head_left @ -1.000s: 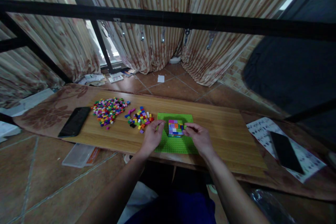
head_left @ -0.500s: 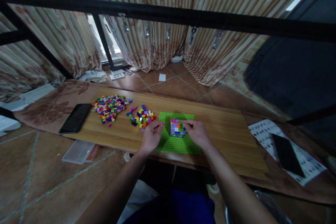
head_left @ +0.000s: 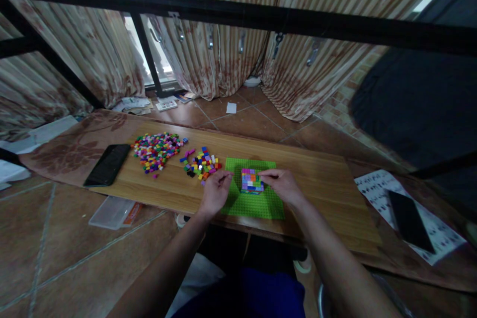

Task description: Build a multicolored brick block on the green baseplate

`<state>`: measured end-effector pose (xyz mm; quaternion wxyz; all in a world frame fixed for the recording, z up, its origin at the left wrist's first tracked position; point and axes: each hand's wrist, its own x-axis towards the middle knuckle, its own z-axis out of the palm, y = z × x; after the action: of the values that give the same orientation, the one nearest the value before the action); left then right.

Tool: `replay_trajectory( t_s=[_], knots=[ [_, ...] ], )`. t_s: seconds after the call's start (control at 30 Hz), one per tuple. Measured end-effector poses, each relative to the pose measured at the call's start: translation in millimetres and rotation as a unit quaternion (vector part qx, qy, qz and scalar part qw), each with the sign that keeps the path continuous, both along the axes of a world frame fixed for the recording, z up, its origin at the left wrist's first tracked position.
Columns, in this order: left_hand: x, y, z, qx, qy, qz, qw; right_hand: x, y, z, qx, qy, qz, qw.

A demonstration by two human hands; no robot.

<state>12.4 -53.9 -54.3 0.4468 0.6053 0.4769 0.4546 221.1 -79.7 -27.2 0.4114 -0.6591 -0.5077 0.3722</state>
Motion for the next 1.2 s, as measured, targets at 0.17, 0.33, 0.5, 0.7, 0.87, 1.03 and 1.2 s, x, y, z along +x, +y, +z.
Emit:
replay_trajectory(
  t_s=[0.17,0.33,0.5,0.7,0.87,1.03,1.2],
  knots=[
    [2.0,-1.8,1.4,0.017,-0.003,-0.009,1.000,-4.4,6.9,6.7,-0.015,-0.010,0.039,0.999],
    [6.9,-8.1,2.6,0.016,-0.019,-0.048,0.999,-10.7,7.1,8.7,-0.037,0.041,0.029,0.998],
    [13.2,-12.6,-4.1,0.002,-0.044,-0.044,0.998,-11.8,6.6,4.8,-0.052,0.073,0.008,0.996],
    [17.0,-13.9,-9.8,0.018,-0.028,-0.004,0.999,-11.1,9.4,1.1,-0.041,0.066,0.018,0.997],
    [15.2,-20.1,-5.7,0.011,-0.016,-0.008,1.000,-11.9,1.4,2.3,-0.013,0.072,0.024,0.997],
    [10.6,-38.0,-8.7,-0.019,-0.026,-0.031,0.999,-1.3,-26.2,-15.1,0.066,0.093,-0.147,0.983],
    [16.6,-46.5,-16.8,-0.010,-0.025,-0.086,0.996,10.8,-63.3,-39.6,0.097,-0.006,-0.167,0.981]
  ],
)
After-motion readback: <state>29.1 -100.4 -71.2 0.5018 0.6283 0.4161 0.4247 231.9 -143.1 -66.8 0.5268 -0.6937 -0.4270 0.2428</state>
